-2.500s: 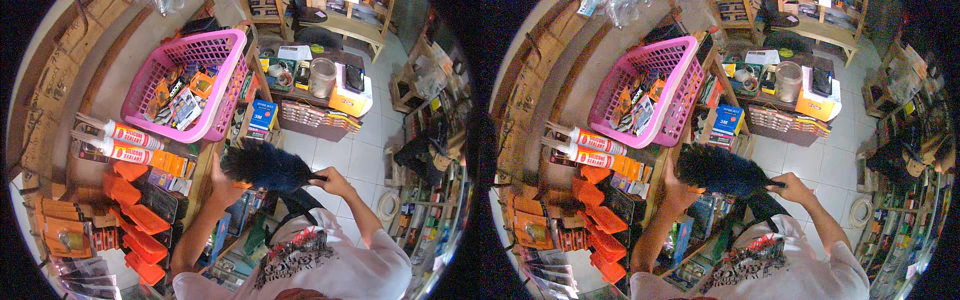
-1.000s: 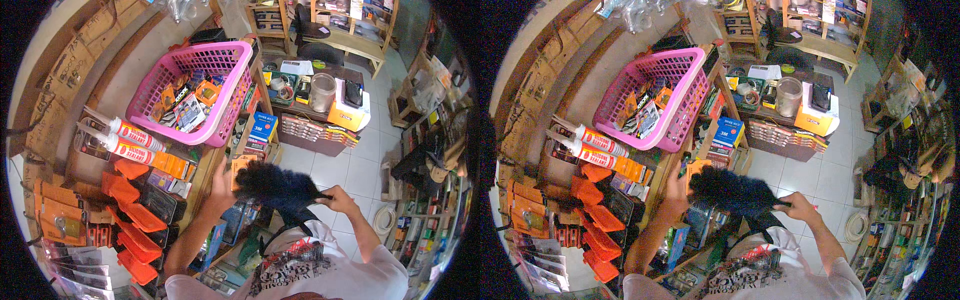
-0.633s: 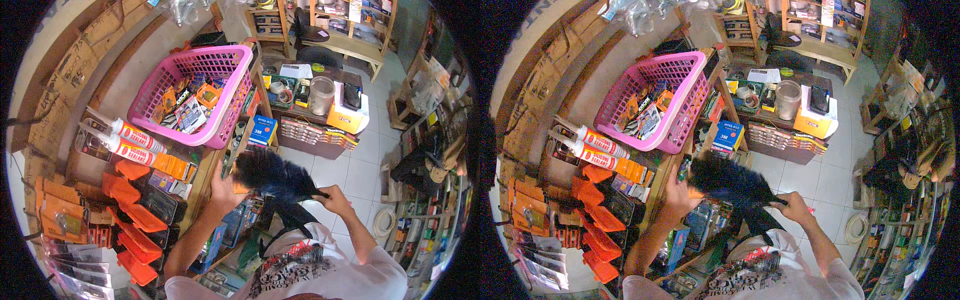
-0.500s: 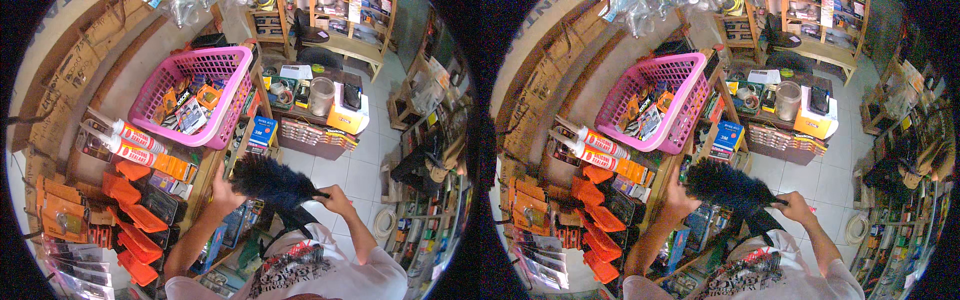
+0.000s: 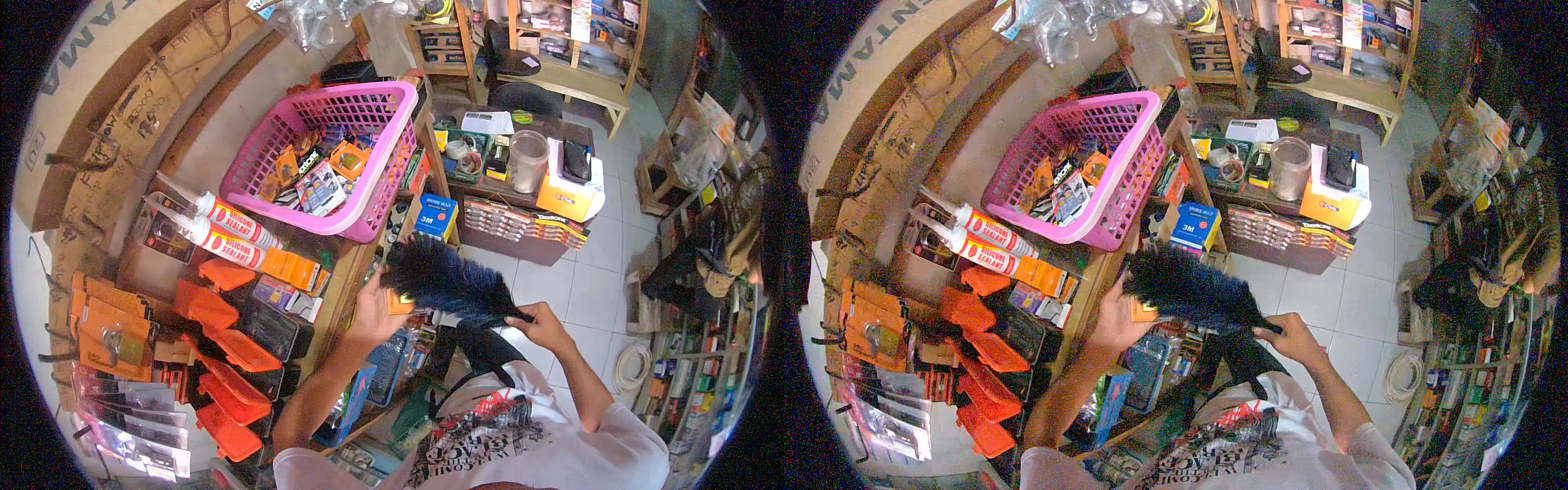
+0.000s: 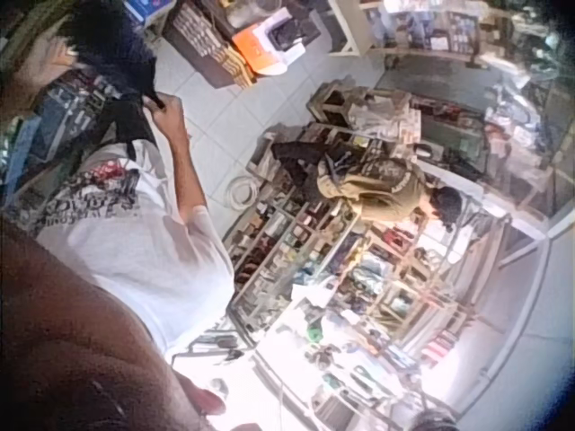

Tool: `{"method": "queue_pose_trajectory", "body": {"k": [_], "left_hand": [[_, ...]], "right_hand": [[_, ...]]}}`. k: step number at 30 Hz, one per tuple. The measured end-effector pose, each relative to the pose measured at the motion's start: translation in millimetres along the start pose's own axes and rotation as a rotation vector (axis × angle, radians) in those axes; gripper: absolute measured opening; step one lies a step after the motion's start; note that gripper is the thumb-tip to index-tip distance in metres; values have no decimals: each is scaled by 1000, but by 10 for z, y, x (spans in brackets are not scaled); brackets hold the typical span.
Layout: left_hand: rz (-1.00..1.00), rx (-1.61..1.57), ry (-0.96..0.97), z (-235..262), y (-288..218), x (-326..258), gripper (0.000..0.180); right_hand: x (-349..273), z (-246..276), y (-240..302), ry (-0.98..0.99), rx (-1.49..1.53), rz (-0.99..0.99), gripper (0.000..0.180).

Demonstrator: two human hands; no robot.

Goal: The person wipes various packaged items, including a padlock and other hardware, using a duster to remove dust from stock on a counter and shelf.

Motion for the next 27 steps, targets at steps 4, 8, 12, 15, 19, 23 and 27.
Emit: {"method": "queue_pose_trajectory", "body": {"k": [4, 8, 12, 15, 19, 23, 27], "left_hand": [[99, -53, 110, -64, -23, -114, 50], [79, 17, -95, -222, 12, -201, 47], [-18, 20, 25, 24, -3, -59, 53], [-17, 10, 9, 20, -4, -33, 51], [-96, 295, 8, -375, 59, -242, 51], [-28, 182, 23, -204, 16, -137, 49], [-71, 130, 53, 325, -57, 56, 42]], "right_hand": [[-49, 94, 80, 189, -57, 56, 28], [-114, 99, 52, 170, -44, -1, 24], [-183, 30, 102, 43, 15, -60, 23], [-195, -11, -48, 226, 60, -65, 30], [-211, 23, -17, 52, 119, -107, 22], [-212, 46, -21, 144, 98, -24, 25], [-216, 99, 233, 78, 298, -46, 28]]}}
Point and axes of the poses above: each hand's wrist, its own x-axis towards the middle knuckle, its own z-axis out of the back of the hand, y = z × x, the point moved 2 cm from there along x, towards the middle knuckle, and after that the axes turned 7 degrees about -x, right-handed, at the moved point
